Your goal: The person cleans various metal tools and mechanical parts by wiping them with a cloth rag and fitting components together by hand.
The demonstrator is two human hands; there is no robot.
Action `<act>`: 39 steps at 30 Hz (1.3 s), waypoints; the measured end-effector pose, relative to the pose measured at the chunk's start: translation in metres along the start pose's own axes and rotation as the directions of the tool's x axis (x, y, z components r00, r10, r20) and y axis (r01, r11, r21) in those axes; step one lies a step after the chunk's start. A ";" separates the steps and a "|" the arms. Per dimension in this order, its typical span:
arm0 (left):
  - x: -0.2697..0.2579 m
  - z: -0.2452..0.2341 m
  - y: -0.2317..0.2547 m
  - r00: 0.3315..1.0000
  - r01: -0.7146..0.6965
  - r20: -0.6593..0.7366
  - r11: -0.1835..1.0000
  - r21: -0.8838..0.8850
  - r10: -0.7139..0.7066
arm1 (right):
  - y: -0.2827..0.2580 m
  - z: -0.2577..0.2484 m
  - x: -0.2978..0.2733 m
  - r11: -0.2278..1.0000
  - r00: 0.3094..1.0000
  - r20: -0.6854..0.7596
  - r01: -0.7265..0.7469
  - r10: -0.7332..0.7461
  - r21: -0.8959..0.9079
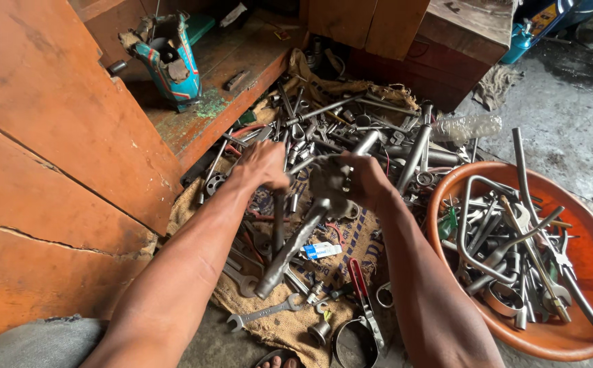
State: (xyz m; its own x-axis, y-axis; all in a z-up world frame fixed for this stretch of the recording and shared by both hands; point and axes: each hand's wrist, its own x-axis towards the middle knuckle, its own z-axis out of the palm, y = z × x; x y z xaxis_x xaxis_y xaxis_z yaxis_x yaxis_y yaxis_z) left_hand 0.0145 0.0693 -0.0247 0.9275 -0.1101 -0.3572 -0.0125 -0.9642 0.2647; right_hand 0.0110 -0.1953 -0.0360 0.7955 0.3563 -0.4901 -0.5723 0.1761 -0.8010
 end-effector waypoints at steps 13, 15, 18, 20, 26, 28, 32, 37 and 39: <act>-0.022 -0.112 0.051 0.864 -0.221 -0.492 0.959 -0.180 0.107 | -0.033 0.023 0.006 0.882 0.946 0.245 0.293 -0.212 -0.369; -0.023 -0.114 0.045 0.742 -0.357 -0.651 0.916 -0.181 0.161 | -0.045 0.034 -0.011 0.878 0.951 0.171 0.306 -0.260 -0.368; -0.022 -0.102 0.050 0.706 -0.265 -0.708 0.935 -0.234 0.023 | -0.050 0.056 -0.021 0.894 0.973 0.153 0.222 -0.175 -0.389; -0.020 -0.095 0.063 0.723 -0.196 -0.690 0.945 -0.262 -0.042 | -0.034 0.080 -0.011 0.772 0.946 0.224 0.321 -0.234 -0.549; -0.018 -0.094 0.070 0.786 -0.127 -0.606 0.927 -0.352 -0.123 | -0.011 0.086 0.001 0.793 0.946 0.057 0.298 -0.318 -0.531; -0.012 -0.089 0.057 0.811 -0.134 -0.563 0.886 -0.443 -0.159 | -0.011 0.083 0.003 0.778 0.936 0.043 0.315 -0.349 -0.543; -0.008 -0.059 0.048 0.926 -0.341 -0.367 0.212 -0.916 -0.094 | -0.008 0.089 0.001 0.755 0.858 0.103 0.495 -0.503 -0.430; -0.001 -0.040 0.036 0.948 -0.317 -0.314 -0.203 -0.927 -0.047 | -0.032 0.098 -0.014 0.821 0.857 0.277 0.503 -0.434 -0.271; 0.007 -0.038 0.034 0.944 -0.328 -0.298 -0.529 -0.783 -0.143 | -0.036 0.095 -0.020 0.861 0.842 0.372 0.477 -0.390 -0.177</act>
State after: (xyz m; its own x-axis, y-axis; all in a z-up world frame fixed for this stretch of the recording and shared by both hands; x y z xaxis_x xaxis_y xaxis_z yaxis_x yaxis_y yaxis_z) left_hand 0.0343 0.0452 0.0157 0.9885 0.1061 -0.1082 -0.0046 0.7348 0.6782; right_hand -0.0031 -0.1221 0.0352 0.8194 0.5725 0.0276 -0.0779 0.1589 -0.9842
